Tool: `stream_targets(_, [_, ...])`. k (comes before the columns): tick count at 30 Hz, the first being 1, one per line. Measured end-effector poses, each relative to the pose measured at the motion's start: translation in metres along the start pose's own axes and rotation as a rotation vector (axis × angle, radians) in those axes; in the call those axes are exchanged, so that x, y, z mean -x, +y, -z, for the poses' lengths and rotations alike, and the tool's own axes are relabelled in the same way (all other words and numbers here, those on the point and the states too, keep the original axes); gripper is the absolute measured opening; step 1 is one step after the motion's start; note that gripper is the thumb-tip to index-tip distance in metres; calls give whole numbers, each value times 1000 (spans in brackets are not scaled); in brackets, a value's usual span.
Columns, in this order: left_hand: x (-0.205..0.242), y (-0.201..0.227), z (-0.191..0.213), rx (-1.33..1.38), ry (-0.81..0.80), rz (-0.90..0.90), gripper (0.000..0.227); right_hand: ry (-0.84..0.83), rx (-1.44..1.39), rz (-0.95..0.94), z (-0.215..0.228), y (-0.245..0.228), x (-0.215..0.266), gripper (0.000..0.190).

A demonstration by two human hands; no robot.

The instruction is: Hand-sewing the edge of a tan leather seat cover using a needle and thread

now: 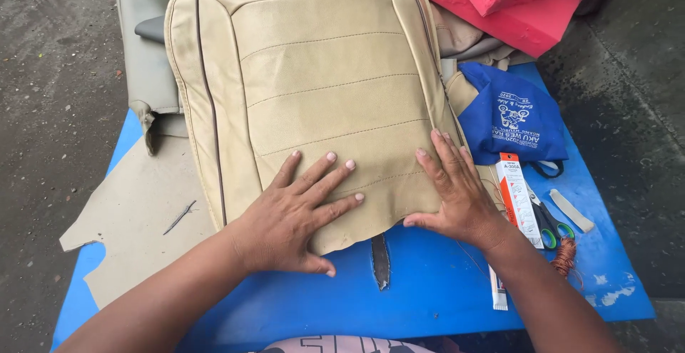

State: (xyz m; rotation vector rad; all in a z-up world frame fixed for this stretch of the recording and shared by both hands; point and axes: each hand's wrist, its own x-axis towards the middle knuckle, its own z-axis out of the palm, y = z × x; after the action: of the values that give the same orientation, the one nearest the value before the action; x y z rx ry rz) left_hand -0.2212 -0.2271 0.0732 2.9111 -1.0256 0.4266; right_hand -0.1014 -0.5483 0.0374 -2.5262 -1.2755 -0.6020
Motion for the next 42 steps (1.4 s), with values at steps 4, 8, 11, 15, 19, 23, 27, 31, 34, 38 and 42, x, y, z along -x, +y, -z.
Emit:
stream_targets(4, [51, 23, -19, -96, -16, 91, 93, 9, 144, 94, -2, 5, 26, 118])
stream_targets(8, [72, 5, -21, -193, 73, 170, 54, 122, 184, 107, -2, 4, 15, 83])
stream_targets(11, [76, -2, 1, -219, 163, 187, 37, 228, 129, 161, 6, 0, 5, 69])
stream_targets(15, [83, -11, -12, -192, 114, 229, 30, 230, 165, 145, -9, -6, 15, 65])
stream_targets(19, [86, -8, -36, -179, 307, 242, 16, 198, 176, 170, -14, -11, 22, 62])
stream_targets(23, [91, -16, -32, -34, 407, 248, 13, 182, 110, 167, -7, -8, 32, 43])
stream_targets(27, [89, -13, -22, 70, 404, 245, 12, 160, 154, 139, -8, -7, 36, 37])
stream_targets(31, [73, -6, 3, 110, 98, 399, 44, 11, 75, 29, -1, -16, 38, 75])
stream_targets(34, [22, 15, 7, -78, 297, 312, 38, 129, 50, -29, -10, -9, 30, 26])
stream_targets(38, [-36, 45, 6, -44, 207, 195, 71, 159, 138, -43, -9, -16, 24, 20])
stream_targets(42, [-49, 35, -33, -135, 38, 128, 68, 138, 74, -12, -5, -10, 24, 26])
